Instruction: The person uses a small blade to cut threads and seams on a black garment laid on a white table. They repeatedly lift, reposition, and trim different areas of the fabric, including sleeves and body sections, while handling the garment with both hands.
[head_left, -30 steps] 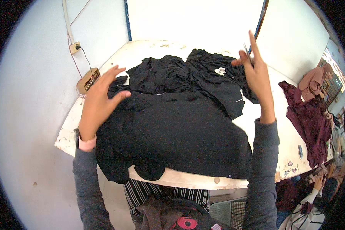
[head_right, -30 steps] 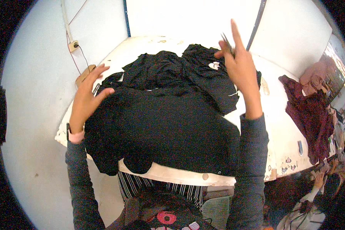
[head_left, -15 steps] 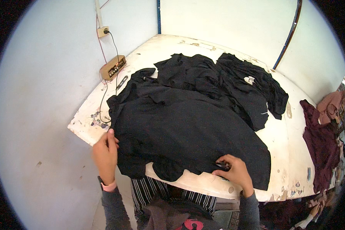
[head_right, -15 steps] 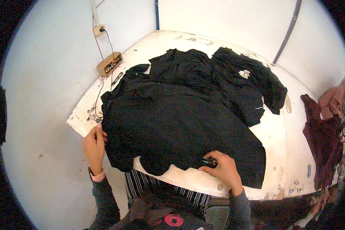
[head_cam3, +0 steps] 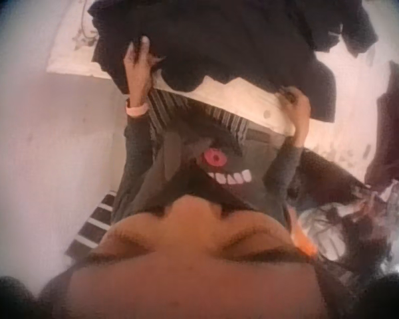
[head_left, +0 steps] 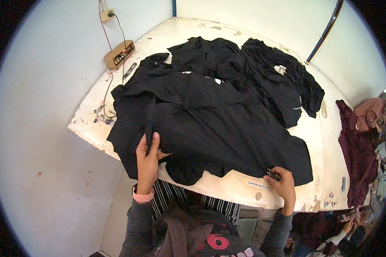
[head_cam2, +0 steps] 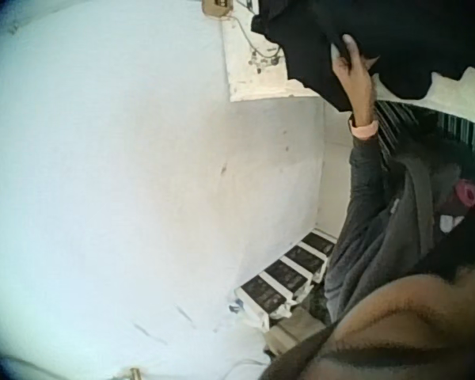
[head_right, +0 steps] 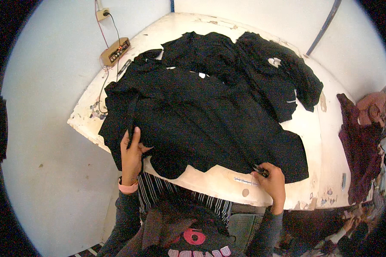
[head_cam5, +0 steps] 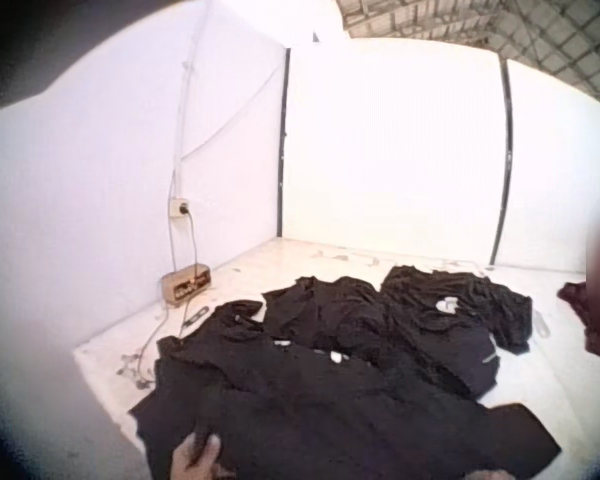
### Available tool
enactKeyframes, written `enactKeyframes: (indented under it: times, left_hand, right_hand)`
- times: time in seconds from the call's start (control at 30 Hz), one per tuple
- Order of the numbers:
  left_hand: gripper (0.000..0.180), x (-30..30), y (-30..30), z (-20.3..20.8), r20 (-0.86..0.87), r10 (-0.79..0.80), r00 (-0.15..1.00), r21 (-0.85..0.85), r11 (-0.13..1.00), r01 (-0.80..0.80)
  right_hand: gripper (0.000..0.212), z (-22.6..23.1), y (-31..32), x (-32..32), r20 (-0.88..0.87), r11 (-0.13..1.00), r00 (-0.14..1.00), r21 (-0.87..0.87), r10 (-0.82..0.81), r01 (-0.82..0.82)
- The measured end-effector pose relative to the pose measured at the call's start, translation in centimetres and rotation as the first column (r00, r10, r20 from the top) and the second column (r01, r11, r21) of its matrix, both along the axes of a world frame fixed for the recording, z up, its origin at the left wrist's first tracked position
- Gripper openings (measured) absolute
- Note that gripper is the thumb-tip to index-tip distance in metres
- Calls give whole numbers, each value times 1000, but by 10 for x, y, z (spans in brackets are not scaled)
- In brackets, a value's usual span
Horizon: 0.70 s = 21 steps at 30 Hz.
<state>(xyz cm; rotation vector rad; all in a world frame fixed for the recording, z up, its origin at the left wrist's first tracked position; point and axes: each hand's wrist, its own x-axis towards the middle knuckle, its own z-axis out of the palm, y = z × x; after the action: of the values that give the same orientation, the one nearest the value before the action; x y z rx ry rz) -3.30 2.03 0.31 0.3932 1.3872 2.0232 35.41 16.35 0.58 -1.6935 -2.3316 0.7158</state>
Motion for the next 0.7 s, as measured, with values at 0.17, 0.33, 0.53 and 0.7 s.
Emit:
enactKeyframes:
  times: [0.17,0.33,0.53,0.7]
  left_hand:
    - [41,31,-13,-49,-241,-285,928,-132,957,259]
    - [33,56,-8,-44,65,-153,986,44,988,150]
    - [32,61,-20,-11,237,-150,960,71,988,137]
    - [32,63,-24,-13,255,-89,963,36,996,83]
  right_hand:
    - [54,10,-24,-28,-412,998,910,-6,49,-57]
    - [41,6,-48,-81,-702,976,687,59,188,-208]
    - [32,20,-63,-149,-422,779,706,552,569,-298]
    - [35,18,-66,-164,-244,650,705,653,666,-389]
